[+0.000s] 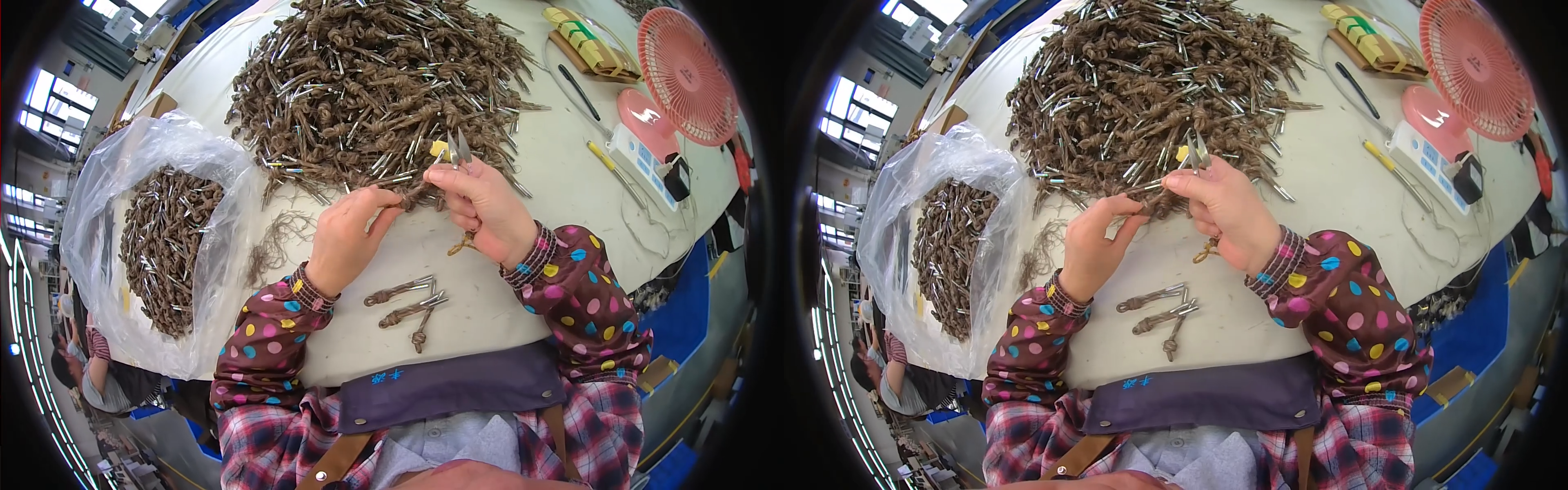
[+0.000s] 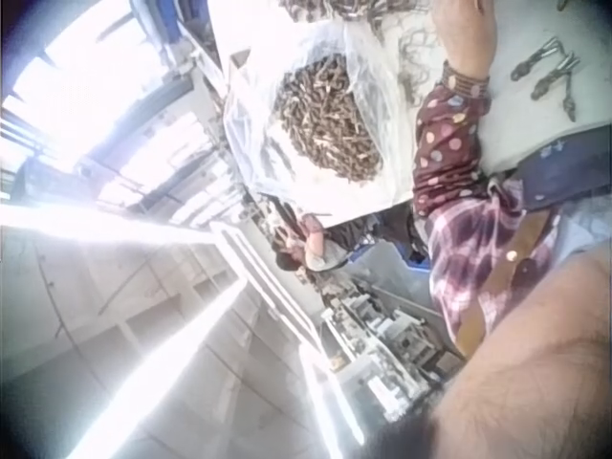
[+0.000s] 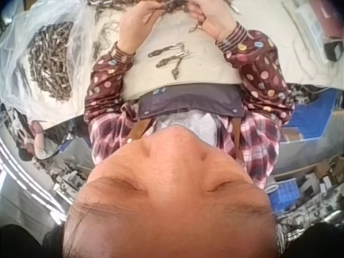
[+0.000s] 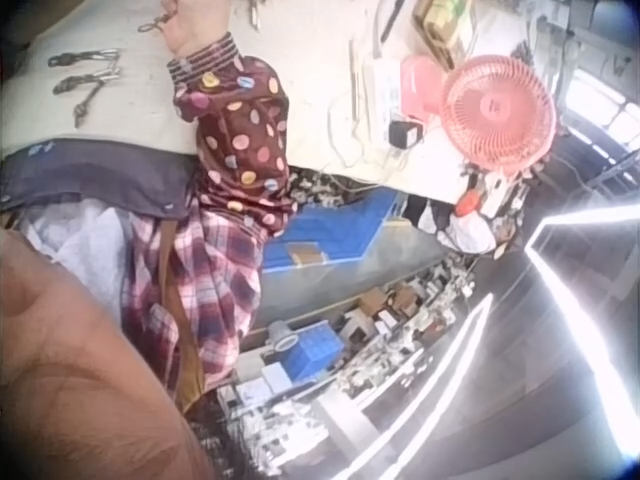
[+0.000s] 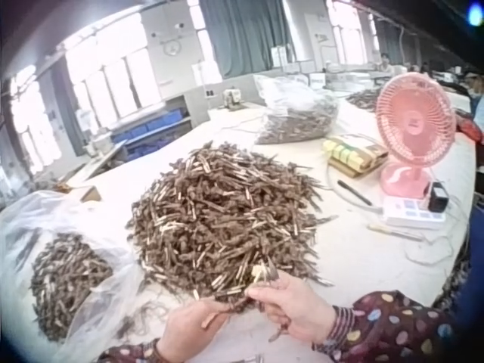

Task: Assembling leather tassels or hardware components in a workshop.

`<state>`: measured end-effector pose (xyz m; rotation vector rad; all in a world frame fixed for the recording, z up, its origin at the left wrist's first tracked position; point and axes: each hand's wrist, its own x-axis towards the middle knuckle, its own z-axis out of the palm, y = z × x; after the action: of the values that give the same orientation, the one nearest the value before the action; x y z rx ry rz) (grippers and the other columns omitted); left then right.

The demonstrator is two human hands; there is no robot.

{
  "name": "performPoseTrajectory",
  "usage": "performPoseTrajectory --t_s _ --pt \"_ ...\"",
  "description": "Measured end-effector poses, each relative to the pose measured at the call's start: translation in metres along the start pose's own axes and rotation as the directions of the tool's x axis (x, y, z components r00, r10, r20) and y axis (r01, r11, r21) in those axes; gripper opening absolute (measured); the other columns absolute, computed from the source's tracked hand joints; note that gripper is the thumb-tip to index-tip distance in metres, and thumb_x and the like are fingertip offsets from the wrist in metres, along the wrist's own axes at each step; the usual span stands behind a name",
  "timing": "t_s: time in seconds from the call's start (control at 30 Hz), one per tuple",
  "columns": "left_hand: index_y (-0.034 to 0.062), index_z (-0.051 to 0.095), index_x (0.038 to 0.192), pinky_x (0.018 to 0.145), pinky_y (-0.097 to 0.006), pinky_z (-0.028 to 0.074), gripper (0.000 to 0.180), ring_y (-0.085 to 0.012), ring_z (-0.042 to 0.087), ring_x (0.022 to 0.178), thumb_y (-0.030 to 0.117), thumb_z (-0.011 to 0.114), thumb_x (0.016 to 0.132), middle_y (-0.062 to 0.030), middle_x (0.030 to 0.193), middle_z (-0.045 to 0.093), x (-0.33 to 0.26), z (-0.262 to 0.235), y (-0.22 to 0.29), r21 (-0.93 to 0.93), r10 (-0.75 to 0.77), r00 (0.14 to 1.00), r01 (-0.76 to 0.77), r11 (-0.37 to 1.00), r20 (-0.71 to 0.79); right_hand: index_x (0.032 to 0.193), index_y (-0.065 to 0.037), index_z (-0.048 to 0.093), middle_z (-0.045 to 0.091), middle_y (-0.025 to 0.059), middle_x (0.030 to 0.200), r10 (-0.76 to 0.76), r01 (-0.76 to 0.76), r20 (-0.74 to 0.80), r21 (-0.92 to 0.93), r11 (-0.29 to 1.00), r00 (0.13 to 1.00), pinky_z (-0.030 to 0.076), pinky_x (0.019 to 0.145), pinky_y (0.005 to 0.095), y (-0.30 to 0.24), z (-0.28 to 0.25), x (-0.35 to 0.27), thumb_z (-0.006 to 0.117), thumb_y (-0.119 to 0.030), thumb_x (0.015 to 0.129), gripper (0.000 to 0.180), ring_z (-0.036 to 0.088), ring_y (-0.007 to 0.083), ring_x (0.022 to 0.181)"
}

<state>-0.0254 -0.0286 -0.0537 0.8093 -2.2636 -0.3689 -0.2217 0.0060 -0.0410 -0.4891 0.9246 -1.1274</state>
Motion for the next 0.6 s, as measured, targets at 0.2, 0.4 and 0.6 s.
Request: performPoseTrajectory --t_s 0.2,0.4,0.6 --pt "0.0057 0.059 0.086 0.075 -0.035 0.054 0.016 -0.029 0.065 0.08 0.006 0.071 0.076 -0.0078 0.079 0.065 -0.001 0.002 -0.003 -0.038 0.078 0.997 -0.079 0.996 -0.024 0.112 -0.006 0.051 0.055 -0.006 0.081 -0.26 0.226 -0.11 -0.258 0.94 0.959 0.027 0.044 0.0164 0.0 -0.006 0.011 0.066 -0.011 0.084 0.032 0.038 -0.0007 0.054" --pt "0.0046 0.057 0.085 0.075 -0.034 0.054 0.017 -0.0262 0.066 0.08 0.004 0.072 0.077 -0.0085 0.081 0.065 -0.007 0.004 -0.005 -0.125 0.052 0.996 -0.061 0.99 -0.074 0.122 0.003 0.044 0.061 0.001 0.09 -0.302 0.312 0.102 -0.486 0.817 0.948 0.044 0.07 0.0189 -0.007 -0.026 0.02 0.067 -0.008 0.081 0.048 0.055 0.0048 0.079" --pt "0.002 0.052 0.086 0.073 -0.029 0.053 0.02 -0.0165 0.064 0.075 0.005 0.07 0.08 -0.0075 0.081 0.061 -0.007 0.007 -0.004 -0.394 -0.348 0.933 0.287 0.873 -0.091 0.115 0.002 0.049 0.06 0.0006 0.089 -0.367 0.328 -0.03 -0.386 0.862 0.93 0.044 0.07 0.0189 -0.019 -0.019 0.012 0.069 -0.011 0.082 0.04 0.056 0.005 0.081"
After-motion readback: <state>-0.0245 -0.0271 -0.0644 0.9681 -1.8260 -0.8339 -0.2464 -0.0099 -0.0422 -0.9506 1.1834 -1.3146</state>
